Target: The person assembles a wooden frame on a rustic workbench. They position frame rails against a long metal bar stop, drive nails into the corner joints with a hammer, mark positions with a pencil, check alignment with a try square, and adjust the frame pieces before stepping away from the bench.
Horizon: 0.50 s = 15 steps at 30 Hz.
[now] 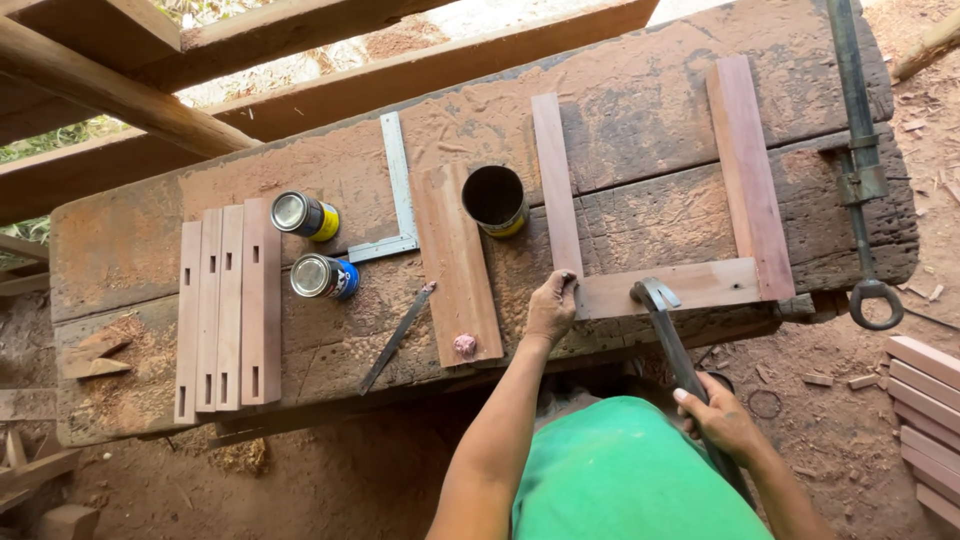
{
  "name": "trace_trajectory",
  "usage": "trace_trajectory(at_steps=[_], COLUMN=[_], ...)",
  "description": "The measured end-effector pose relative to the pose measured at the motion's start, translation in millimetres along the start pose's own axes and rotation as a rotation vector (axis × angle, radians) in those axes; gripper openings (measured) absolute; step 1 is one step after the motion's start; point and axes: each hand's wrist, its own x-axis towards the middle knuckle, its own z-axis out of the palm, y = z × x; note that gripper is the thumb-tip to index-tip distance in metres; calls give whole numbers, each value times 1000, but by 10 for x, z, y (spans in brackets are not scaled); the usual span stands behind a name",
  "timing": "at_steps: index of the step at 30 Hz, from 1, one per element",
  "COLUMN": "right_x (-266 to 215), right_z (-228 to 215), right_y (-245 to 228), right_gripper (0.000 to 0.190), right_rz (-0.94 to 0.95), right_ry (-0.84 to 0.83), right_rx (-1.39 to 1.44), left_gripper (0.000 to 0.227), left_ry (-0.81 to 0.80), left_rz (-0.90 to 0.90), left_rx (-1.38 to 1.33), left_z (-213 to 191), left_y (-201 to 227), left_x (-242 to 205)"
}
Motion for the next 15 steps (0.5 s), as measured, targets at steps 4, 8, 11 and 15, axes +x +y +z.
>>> trace_trajectory(at_steps=[4, 8, 11, 15], right_x=[-52, -14, 52, -59], right_z=[22, 13, -43, -5], right_y=[-58, -16, 99, -5], right_gripper=[38, 30, 30, 18], right_rz=[-8, -38, -20, -12], right_ry=[4, -5, -3, 8], right_rx=[-22, -1, -1, -41], left_gripper=[13, 13, 13, 14], left_ry=[-2, -13, -8, 2], left_rz=[-13, -30, -20, -19], left_rx=[2, 12, 19, 21], left_z=[4, -29, -27, 21], left_y=[-6, 46, 58, 26], left_x=[-9, -2, -2, -31])
